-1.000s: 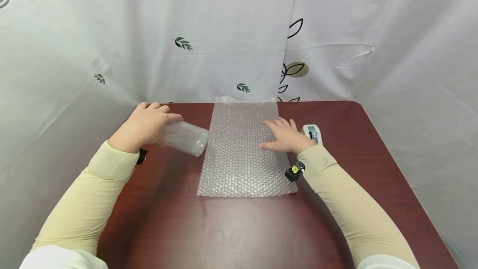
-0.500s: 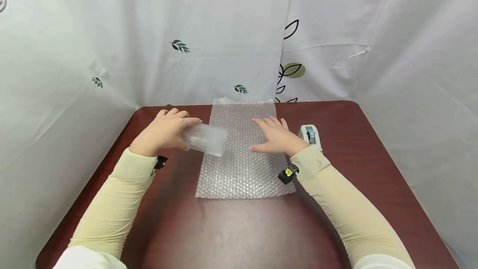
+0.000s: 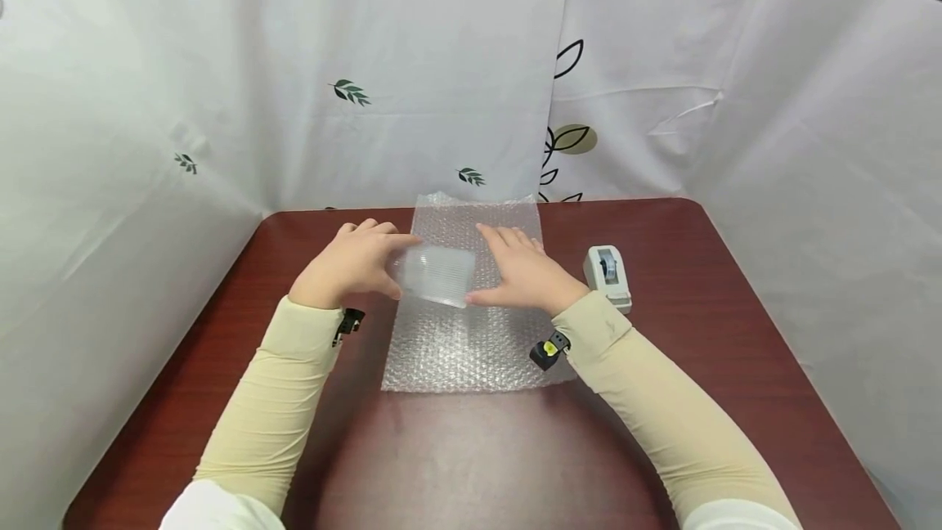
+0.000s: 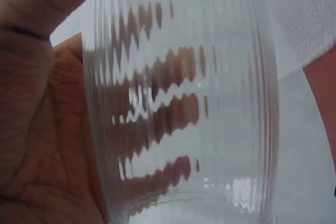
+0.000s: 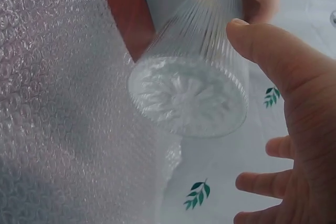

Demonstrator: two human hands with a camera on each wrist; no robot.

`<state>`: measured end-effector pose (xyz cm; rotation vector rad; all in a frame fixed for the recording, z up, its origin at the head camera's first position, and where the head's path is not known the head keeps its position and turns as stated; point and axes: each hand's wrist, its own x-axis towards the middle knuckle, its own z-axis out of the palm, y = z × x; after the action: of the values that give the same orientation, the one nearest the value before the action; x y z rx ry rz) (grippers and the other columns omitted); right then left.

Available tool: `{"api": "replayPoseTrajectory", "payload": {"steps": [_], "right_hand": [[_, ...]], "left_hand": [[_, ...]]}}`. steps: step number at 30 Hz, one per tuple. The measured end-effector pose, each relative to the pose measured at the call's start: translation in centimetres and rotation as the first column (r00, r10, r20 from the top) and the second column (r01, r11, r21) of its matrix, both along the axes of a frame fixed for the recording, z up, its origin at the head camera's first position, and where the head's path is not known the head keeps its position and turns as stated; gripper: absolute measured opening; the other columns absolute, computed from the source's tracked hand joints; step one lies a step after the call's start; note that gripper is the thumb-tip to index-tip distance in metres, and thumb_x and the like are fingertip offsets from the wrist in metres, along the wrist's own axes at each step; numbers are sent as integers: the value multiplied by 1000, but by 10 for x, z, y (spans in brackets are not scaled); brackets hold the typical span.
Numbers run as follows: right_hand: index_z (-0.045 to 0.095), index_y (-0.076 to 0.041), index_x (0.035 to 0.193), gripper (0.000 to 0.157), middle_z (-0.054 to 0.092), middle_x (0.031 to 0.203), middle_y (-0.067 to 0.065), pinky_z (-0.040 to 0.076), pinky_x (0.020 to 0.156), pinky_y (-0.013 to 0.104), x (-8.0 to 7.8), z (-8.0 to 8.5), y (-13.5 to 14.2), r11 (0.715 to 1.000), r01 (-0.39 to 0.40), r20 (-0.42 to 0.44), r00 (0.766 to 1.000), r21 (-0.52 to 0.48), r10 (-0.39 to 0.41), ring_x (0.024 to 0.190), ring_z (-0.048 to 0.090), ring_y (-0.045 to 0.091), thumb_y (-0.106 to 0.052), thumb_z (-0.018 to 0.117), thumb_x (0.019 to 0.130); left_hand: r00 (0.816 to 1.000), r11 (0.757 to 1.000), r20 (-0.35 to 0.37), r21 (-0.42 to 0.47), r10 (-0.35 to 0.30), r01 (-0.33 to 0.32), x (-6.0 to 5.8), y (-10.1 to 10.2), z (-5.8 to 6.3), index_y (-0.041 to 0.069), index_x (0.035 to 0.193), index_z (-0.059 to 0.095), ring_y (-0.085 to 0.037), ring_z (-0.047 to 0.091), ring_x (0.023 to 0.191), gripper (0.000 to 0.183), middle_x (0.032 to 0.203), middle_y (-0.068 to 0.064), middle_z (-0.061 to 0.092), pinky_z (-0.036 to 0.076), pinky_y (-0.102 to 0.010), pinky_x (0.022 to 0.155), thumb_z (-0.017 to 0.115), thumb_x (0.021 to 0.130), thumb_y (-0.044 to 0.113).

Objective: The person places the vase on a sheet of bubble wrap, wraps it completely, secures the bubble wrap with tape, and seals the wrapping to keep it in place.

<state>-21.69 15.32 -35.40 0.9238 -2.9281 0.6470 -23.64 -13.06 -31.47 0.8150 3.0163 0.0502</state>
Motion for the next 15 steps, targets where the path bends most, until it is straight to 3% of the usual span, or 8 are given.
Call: {"api": "replayPoseTrajectory", "payload": {"steps": [8, 15], "right_hand": [[21, -3, 159, 117, 36, 155, 25, 33, 111, 62, 4, -11, -17, 999, 20, -68, 998, 38, -18, 143, 35, 45, -64, 76, 77], [29, -6, 157, 116, 42, 152, 19, 29, 109, 69, 10, -16, -26, 993, 72, -156, 986, 97, -57, 142, 35, 46, -64, 81, 71]], "left_hand": [[998, 999, 59, 35, 38, -40, 5, 15, -10, 25, 144, 59, -30, 49, 120, 86, 134, -7, 60, 36, -54, 96, 92, 64, 34], [996, 998, 90, 59, 24, -29, 9, 30, -21, 26, 143, 59, -29, 51, 121, 85, 137, -5, 59, 38, -54, 96, 91, 65, 35]]}}
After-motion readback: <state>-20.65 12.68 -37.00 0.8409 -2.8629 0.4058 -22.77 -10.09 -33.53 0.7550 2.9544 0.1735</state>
